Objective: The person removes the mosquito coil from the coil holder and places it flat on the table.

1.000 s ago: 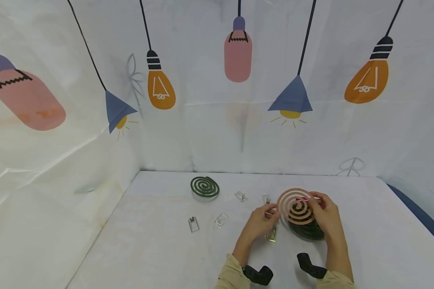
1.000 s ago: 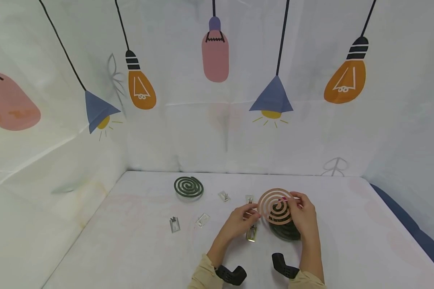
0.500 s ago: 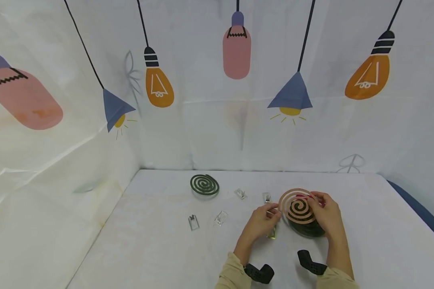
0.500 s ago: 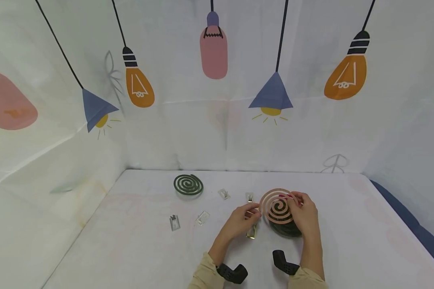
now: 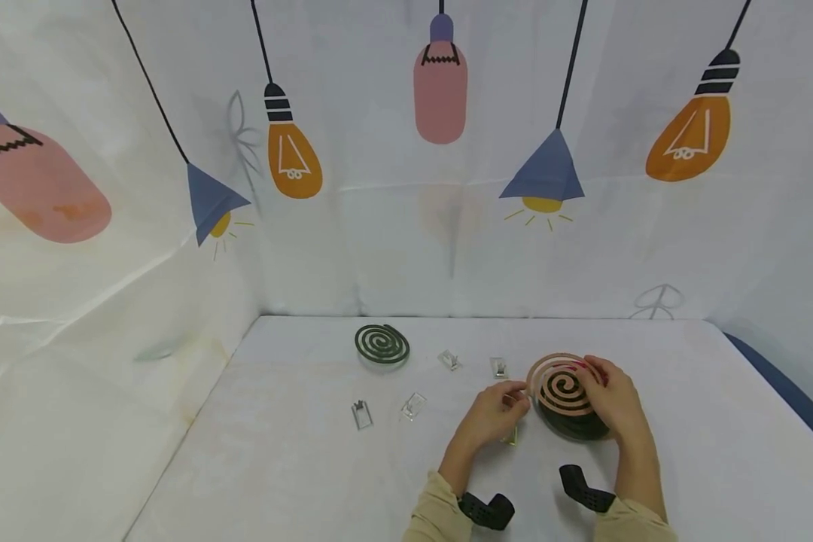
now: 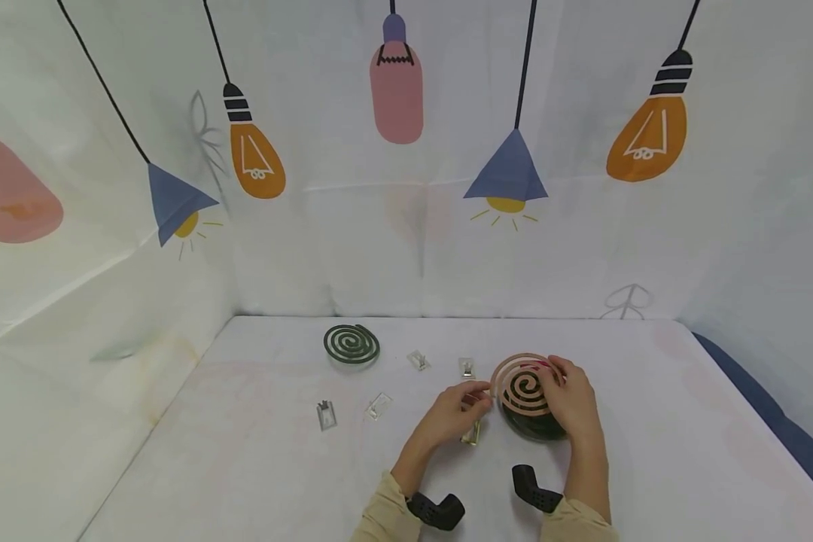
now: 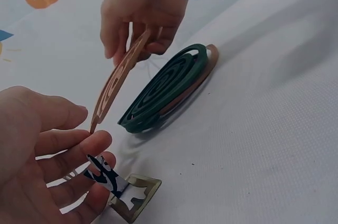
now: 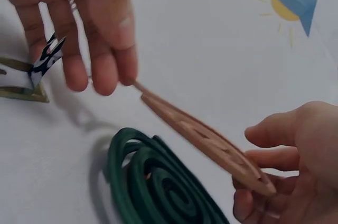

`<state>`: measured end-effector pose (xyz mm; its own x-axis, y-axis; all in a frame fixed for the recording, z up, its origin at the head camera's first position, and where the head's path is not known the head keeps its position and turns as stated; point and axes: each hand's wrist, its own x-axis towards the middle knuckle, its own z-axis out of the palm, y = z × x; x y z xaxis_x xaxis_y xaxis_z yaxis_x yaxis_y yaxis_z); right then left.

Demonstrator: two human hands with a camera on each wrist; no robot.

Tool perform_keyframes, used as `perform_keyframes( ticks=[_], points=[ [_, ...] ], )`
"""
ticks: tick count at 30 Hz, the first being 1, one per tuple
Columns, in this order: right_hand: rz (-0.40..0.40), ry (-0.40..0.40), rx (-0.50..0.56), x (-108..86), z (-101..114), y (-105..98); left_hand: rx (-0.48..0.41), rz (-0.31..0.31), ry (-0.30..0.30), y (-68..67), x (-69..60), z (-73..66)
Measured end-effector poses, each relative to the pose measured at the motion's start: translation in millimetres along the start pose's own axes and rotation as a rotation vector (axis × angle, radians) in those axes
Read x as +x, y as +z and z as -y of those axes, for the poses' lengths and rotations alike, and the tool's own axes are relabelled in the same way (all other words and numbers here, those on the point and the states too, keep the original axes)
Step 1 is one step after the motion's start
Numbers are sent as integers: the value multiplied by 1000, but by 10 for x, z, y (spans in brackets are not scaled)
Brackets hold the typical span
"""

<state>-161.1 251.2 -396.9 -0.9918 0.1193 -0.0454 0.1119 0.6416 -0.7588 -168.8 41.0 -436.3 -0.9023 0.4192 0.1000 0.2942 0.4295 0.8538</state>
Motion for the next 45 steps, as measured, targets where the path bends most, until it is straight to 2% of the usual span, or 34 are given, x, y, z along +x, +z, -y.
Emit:
perform_keyframes(
  ticks=[7,16,25,29,33,37,41,45],
  points=[
    [76,-53,-81,3,78,-46,22,5,12,-20,-20,28],
    [185,-6,-177,-14,69,-66,38,40,-13,3,-18,17],
    [199,13,-198,7,79,-71,56,60,-3,7,12,30],
    [204,15,-206,14,79,-67,43,45,-6,-6,5,40],
    [183,24,-188,19,88,-59,14,15,1,-22,2,68],
    [131,2,-131,3,98,-40,-7,-3,16,-39,0,103],
    [52,-89,-59,-15,111,-8,-32,-24,17,-81,0,108],
    [-10,-206,11,-15,145,35,-65,-70,23,-136,1,92]
  ],
)
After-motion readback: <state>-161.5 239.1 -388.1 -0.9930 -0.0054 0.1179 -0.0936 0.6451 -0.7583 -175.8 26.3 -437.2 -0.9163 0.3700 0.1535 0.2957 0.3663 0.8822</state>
